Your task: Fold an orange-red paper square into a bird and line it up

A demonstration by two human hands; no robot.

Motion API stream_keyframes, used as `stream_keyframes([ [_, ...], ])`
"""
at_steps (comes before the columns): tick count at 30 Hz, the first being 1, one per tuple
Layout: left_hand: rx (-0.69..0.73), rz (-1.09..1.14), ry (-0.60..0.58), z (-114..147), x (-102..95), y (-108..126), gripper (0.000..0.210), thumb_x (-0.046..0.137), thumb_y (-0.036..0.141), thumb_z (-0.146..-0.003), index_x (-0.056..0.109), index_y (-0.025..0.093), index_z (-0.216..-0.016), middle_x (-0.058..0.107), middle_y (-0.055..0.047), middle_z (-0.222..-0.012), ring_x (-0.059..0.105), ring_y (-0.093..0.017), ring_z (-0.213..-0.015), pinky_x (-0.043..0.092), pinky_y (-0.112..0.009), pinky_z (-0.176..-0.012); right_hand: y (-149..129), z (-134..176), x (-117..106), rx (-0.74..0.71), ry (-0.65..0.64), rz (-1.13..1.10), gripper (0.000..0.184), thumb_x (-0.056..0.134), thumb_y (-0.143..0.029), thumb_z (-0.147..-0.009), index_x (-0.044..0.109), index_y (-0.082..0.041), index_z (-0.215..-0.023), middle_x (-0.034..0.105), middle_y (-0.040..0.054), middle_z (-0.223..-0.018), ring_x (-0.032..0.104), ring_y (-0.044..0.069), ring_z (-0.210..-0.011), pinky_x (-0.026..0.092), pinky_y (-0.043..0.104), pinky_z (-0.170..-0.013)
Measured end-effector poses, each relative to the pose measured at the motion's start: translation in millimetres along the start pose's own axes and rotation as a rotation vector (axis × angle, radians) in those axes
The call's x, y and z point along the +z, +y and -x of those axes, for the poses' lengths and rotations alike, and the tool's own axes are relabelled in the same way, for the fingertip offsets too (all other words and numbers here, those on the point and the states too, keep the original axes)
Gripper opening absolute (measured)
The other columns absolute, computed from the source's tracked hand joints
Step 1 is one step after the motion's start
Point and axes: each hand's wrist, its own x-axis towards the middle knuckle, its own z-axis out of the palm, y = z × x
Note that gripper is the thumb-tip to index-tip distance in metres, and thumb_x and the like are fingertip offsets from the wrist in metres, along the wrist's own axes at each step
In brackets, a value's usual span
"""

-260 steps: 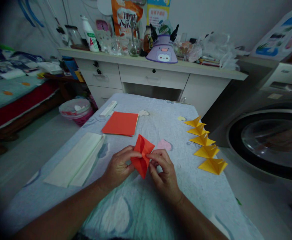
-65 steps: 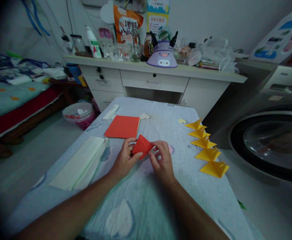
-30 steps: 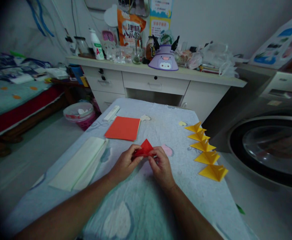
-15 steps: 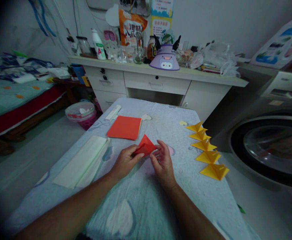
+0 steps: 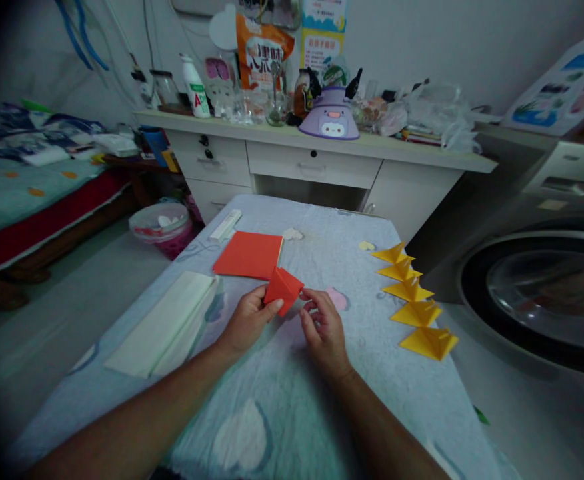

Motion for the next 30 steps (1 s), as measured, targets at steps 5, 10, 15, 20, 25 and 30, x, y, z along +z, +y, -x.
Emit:
stream_keyframes([
  [5, 0.046, -0.001, -0.04, 0.8, 0.5, -3.6, 0.028, 0.064, 0.031, -0.085, 0.066, 0.013, -0.106, 0.068, -0.006, -0.092, 0.061, -0.017, -0.083, 0.048, -0.03, -0.078, 0.8, 2.4, 0.8, 0.014, -0.011, -0.051, 0.035, 0.055, -0.025, -0.092, 0.056, -0.029, -0.127, 0.057, 0.0066, -0.115, 0.061, 0.016, -0.09, 0.057, 0.029, -0.067],
  [10, 0.072, -0.067, -0.013, 0.5, -1.4, -7.8, 0.027, 0.062, 0.033, -0.087, 0.066, 0.014, -0.105, 0.068, -0.006, -0.092, 0.062, -0.018, -0.084, 0.05, -0.031, -0.078, -2.2, 4.0, 2.4, 0.001, 0.035, -0.097, 0.036, 0.057, -0.025, -0.091, 0.055, -0.028, -0.127, 0.058, 0.008, -0.119, 0.06, 0.019, -0.098, 0.058, 0.032, -0.072],
  [15, 0.09, -0.073, -0.023, 0.5, -1.6, -7.2, 0.026, 0.061, 0.031, -0.087, 0.065, 0.015, -0.106, 0.068, -0.006, -0.094, 0.063, -0.019, -0.086, 0.05, -0.031, -0.08, -1.5, 4.7, 2.0, 0.012, 0.042, -0.117, 0.036, 0.058, -0.026, -0.091, 0.055, -0.027, -0.127, 0.059, 0.0087, -0.121, 0.06, 0.02, -0.1, 0.057, 0.034, -0.074],
  [20, 0.128, -0.156, -0.014, 1.5, -0.6, -2.5, 0.019, 0.058, 0.024, -0.087, 0.066, 0.015, -0.103, 0.067, -0.004, -0.091, 0.061, -0.017, -0.086, 0.047, -0.029, -0.081, -1.6, 6.8, -2.1, 0.034, 0.009, -0.082, 0.036, 0.056, -0.029, -0.092, 0.056, -0.028, -0.128, 0.061, 0.0081, -0.118, 0.061, 0.021, -0.102, 0.055, 0.035, -0.079],
  [25, 0.195, -0.277, -0.02, 2.6, -1.1, -0.9, 0.012, 0.057, 0.025, -0.089, 0.066, 0.017, -0.091, 0.064, -0.003, -0.091, 0.059, -0.017, -0.085, 0.046, -0.027, -0.079, -7.0, 7.4, -5.1, 0.004, -0.036, -0.029, 0.034, 0.054, -0.03, -0.093, 0.058, -0.029, -0.126, 0.061, 0.0072, -0.116, 0.061, 0.021, -0.1, 0.054, 0.036, -0.079],
  [30, 0.274, -0.357, -0.034, 4.4, -2.1, 1.6, 0.012, 0.056, 0.024, -0.091, 0.065, 0.018, -0.086, 0.06, -0.002, -0.085, 0.058, -0.015, -0.081, 0.045, -0.025, -0.075, -12.1, 6.3, -4.0, -0.077, -0.049, 0.005, 0.034, 0.053, -0.027, -0.093, 0.058, -0.032, -0.126, 0.055, 0.0072, -0.122, 0.054, 0.022, -0.11, 0.052, 0.037, -0.084],
])
